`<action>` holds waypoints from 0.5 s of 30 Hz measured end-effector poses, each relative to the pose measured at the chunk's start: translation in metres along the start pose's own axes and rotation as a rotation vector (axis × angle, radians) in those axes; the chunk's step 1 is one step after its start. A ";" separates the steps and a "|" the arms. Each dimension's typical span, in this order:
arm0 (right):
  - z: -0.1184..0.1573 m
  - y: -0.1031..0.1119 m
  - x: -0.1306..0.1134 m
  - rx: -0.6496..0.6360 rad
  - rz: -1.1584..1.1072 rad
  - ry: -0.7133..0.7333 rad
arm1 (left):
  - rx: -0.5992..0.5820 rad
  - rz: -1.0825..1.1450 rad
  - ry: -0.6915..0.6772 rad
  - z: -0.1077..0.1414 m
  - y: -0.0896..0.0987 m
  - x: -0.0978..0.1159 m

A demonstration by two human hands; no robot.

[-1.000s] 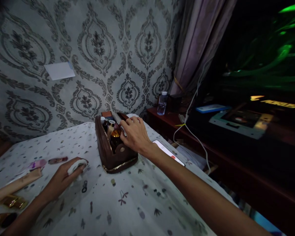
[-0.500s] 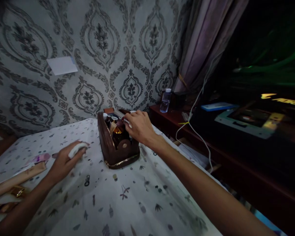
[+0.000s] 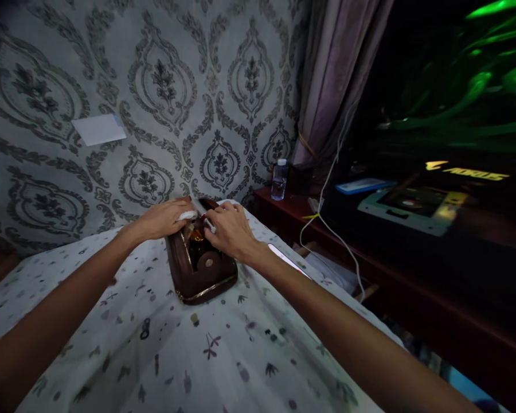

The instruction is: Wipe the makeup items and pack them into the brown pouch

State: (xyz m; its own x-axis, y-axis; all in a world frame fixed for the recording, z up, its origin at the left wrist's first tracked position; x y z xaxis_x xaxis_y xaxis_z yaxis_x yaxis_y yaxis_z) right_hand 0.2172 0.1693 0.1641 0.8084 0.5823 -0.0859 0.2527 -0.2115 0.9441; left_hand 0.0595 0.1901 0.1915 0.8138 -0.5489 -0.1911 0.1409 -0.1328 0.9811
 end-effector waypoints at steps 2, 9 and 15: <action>-0.001 0.001 -0.002 -0.004 0.006 -0.005 | -0.093 -0.037 0.044 -0.003 0.000 -0.004; -0.005 0.008 -0.007 -0.099 0.087 0.010 | -0.122 -0.022 0.079 0.000 0.002 -0.011; -0.013 0.011 -0.002 -0.202 0.033 0.030 | -0.098 0.076 0.088 0.007 0.006 -0.014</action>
State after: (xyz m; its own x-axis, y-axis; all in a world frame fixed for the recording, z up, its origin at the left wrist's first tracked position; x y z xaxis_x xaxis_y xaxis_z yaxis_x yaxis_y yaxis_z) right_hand 0.2113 0.1755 0.1783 0.7978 0.6011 -0.0472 0.1121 -0.0709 0.9912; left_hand 0.0450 0.1907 0.1997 0.8697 -0.4795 -0.1170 0.1277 -0.0103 0.9918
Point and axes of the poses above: each hand's wrist, its own z-axis away from the middle knuckle, its own y-axis out of the back of the hand, x = y × z, the point moved 4 cm from there along -z, towards the middle knuckle, and after that the axes turned 9 degrees about -x, right-handed, at the moved point
